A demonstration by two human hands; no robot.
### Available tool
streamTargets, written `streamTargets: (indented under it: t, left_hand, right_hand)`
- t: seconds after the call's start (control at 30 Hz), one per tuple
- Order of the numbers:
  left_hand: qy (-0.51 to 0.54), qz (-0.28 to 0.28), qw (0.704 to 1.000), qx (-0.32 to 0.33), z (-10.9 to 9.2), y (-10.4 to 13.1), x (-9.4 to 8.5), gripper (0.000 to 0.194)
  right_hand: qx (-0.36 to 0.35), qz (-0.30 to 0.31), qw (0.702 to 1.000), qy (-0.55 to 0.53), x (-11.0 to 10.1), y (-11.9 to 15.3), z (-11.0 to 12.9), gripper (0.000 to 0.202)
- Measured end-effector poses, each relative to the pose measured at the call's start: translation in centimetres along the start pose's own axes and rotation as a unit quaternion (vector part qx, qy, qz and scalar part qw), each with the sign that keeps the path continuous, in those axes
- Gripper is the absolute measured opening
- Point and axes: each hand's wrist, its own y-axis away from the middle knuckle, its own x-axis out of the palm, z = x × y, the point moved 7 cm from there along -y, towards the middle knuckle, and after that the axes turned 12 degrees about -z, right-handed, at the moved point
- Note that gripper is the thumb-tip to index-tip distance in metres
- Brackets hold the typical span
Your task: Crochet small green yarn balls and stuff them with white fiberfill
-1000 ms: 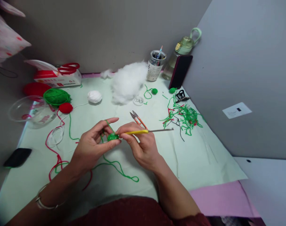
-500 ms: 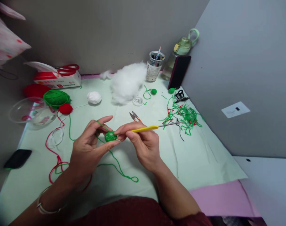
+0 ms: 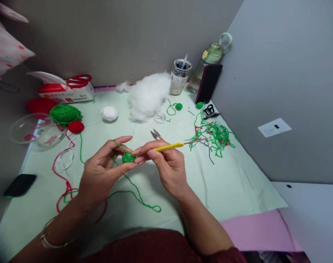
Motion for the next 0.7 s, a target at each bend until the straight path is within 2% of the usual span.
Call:
streamTargets:
  t: [0.1, 0.2, 0.47, 0.57, 0.7]
  left_hand:
    - [-0.035, -0.009, 0.998, 0.044, -0.2, -0.1, -0.2, 0.051]
    - [-0.030, -0.014, 0.999, 0.042, 0.0, -0.2, -0.4, 0.054]
    - [0.043, 0.042, 0.997, -0.039, 0.1, -0.1, 0.0, 0.049]
    - [0.070, 0.049, 0.996, -0.040, -0.3, -0.2, 0.1, 0.053]
    - [0.087, 0.025, 0.996, -0.027, -0.5, -0.3, -0.2, 0.056]
  right_hand:
    - [-0.043, -0.001, 0.998, 0.040, 0.2, 0.1, 0.6, 0.018]
    - [-0.087, -0.001, 0.994, 0.072, 0.4, 0.1, 1.2, 0.018]
    - [-0.076, -0.025, 0.996, 0.048, 0.0, -0.2, 1.1, 0.017]
    - [-0.082, -0.023, 0.996, 0.040, 0.0, -0.1, 1.3, 0.017]
    - [-0.091, -0.005, 0.995, 0.051, 0.2, -0.1, 1.5, 0.017]
